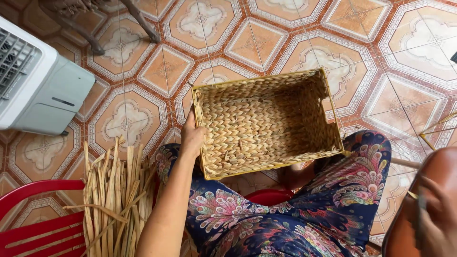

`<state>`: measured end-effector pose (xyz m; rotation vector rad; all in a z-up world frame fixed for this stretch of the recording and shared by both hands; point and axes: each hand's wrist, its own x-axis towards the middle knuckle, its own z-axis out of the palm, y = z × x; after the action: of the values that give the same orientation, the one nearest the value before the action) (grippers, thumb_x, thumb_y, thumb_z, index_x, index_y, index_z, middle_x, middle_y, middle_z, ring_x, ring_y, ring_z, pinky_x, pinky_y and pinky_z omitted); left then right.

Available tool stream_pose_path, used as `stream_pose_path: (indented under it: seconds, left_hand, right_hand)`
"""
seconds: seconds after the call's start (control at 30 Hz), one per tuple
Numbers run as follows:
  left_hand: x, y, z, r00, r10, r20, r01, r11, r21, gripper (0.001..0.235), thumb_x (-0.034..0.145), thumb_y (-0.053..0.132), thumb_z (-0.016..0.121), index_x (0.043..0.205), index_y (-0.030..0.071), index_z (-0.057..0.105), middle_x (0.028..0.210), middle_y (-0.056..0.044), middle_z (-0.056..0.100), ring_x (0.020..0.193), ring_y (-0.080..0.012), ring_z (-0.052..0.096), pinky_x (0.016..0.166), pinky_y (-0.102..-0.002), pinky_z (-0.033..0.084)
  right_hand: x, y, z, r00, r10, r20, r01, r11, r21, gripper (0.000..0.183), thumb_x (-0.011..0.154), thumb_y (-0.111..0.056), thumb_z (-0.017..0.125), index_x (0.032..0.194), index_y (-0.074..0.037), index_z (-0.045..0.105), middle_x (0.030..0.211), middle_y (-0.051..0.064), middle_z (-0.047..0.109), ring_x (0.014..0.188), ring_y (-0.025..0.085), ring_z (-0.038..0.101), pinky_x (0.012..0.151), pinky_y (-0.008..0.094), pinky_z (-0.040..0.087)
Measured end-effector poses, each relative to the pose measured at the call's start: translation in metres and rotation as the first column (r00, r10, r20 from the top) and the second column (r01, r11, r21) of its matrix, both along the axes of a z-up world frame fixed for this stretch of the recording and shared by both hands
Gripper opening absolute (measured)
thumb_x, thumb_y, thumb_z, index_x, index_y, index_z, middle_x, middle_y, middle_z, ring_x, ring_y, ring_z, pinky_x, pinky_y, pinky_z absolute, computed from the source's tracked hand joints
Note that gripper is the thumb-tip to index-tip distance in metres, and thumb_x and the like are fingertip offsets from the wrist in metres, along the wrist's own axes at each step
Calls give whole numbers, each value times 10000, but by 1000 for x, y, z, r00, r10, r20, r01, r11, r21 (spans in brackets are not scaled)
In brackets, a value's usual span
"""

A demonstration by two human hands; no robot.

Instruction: Weaving and trimming a rectangular basket using dried plant fibers and scissors.

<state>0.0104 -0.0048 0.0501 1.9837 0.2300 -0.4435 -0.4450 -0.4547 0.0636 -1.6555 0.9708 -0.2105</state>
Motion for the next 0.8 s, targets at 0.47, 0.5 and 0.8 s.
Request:
stream_pose_path:
  seconds: [0.47, 0.5, 0.8]
  left_hand:
    - [-22, -42, 8, 781, -116, 614, 77, 993, 89, 274, 1032, 137, 593, 1293, 71, 646, 1261, -80, 696, 1065, -237, 683, 892, -345, 594]
    - [-23, -61, 0, 787, -114, 607, 74, 993, 90, 274, 1032, 137, 593, 1293, 71, 646, 1261, -80, 696, 1065, -237, 683, 892, -345, 594]
    - [16, -252, -199, 954, -253, -161, 149, 866, -478, 333, 949, 185, 662, 1267, 94, 706, 1157, -53, 749, 924, -156, 689, 752, -308, 553]
  right_hand:
    - [318, 102, -86, 992, -45, 117, -55, 685, 726, 296, 911, -417, 693, 1072, -181, 616, 730, -27, 631, 565, 111, 574, 513, 302, 497]
    - [321, 98, -95, 993, -41, 108, -51, 684, 728, 296, 911, -417, 693, 1072, -181, 616, 730, -27, 631, 565, 111, 574, 513, 302, 497]
    - [333, 93, -117, 989, -132, -63, 134, 649, 749, 308, 909, -493, 690, 1005, -217, 592, 682, -25, 609, 538, 127, 545, 465, 316, 435]
